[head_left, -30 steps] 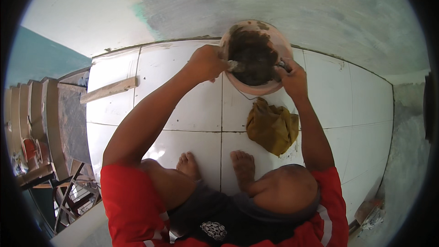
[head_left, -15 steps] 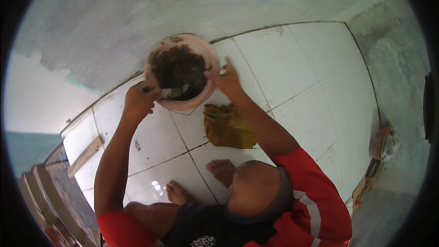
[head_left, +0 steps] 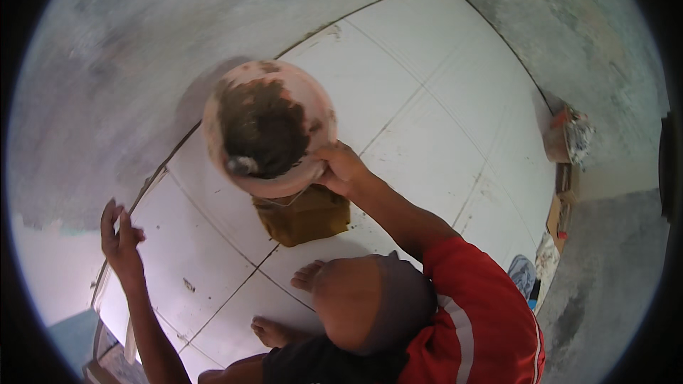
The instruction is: The person scoops grout from a bucket using a trowel and applies it to the gaps between white floor tiles. They smooth the grout lines with the trowel and then wipe the tile surface with a yellow cloth to remove excess grout.
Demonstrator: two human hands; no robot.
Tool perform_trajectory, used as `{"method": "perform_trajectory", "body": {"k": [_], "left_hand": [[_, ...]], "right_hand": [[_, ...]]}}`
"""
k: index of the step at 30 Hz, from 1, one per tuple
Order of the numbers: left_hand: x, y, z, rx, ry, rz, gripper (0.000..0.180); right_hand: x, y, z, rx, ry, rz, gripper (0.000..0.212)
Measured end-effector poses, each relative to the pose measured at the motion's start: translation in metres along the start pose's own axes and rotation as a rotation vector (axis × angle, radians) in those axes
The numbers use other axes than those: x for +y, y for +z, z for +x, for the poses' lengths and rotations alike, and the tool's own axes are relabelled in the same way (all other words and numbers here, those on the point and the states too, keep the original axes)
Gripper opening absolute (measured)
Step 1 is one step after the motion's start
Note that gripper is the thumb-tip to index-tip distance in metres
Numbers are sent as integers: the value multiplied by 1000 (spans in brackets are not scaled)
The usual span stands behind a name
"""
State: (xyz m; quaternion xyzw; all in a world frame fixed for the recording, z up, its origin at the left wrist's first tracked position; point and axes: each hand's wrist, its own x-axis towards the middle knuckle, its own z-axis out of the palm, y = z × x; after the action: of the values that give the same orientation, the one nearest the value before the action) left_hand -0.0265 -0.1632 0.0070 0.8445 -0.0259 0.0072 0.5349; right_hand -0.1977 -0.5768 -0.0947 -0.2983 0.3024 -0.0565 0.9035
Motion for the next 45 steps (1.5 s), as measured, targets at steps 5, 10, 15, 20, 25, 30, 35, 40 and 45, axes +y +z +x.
{"method": "perform_trajectory", "body": {"k": [5, 10, 15, 20, 25, 30, 35, 40, 45], "left_hand": [[-78, -17, -6, -64, -153, 184, 47], [-140, -34, 8, -103, -287, 88, 49], [-139, 22, 4, -193, -315, 10, 52], [-102, -14, 5, -122, -303, 237, 53], [-118, -25, -2, -94, -303, 264, 35], [-111, -14, 3, -110, -277, 409, 31], [-83, -12, -5, -143, -265, 418, 45], [-34, 17, -33, -432, 13, 228, 23], [34, 54, -70, -928, 40, -185, 90]], "right_hand": [[-64, -110, -87, 244, -286, 180, 40], [-91, -302, -179, 590, -595, 132, 14], [-158, -474, -369, 840, -874, -242, 21], [-74, -453, -382, 1393, -382, -1250, 35], [-44, -398, -338, 1036, -416, 332, 71], [8, -274, -179, 557, -219, -1378, 19], [68, -82, -67, 55, -597, -1815, 32], [58, -10, -45, -331, -539, -1656, 23], [32, 112, -71, -607, -103, -1098, 35]]}}
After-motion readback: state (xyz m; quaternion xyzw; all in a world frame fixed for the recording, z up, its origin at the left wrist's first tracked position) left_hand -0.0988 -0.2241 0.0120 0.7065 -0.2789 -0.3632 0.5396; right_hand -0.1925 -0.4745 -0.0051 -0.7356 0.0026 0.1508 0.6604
